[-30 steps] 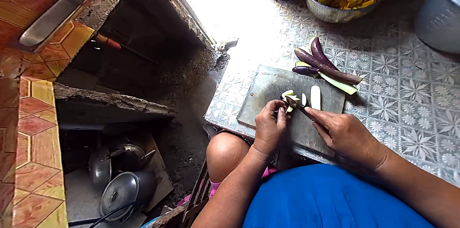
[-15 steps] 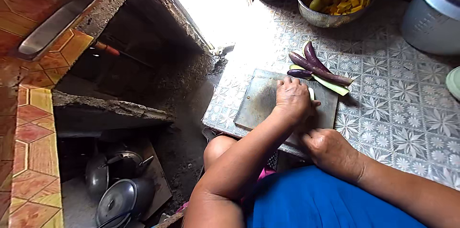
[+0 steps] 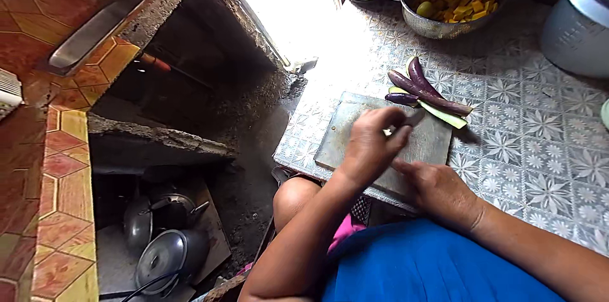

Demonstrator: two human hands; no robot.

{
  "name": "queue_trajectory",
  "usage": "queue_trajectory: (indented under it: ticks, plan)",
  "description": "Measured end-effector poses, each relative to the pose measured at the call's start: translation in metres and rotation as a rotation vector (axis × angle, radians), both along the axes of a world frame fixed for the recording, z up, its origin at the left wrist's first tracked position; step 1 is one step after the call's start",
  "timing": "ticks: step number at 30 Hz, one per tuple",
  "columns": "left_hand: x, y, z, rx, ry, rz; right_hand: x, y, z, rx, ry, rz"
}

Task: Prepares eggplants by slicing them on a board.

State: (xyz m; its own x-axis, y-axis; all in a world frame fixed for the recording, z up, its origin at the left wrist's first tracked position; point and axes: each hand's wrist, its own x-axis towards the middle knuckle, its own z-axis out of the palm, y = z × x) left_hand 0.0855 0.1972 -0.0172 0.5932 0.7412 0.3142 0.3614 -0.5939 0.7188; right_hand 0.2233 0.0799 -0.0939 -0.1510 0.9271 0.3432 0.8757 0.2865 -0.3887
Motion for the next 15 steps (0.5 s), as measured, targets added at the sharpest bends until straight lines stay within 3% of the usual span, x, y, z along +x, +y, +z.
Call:
queue_trajectory:
  ticks: [3,8,15]
  plan:
    - [-0.039,0.001,-0.002,-0.32,-0.102,0.168,0.007,0.005,-0.001,-0.02,0.021,-0.028]
    - [-0.049,-0.01,-0.038,-0.657,0.043,0.323,0.013,0.005,0.005,-0.012,0.017,-0.061]
    - [-0.041,-0.016,-0.046,-0.452,0.318,0.353,0.004,-0.004,0.012,0.093,-0.029,0.016]
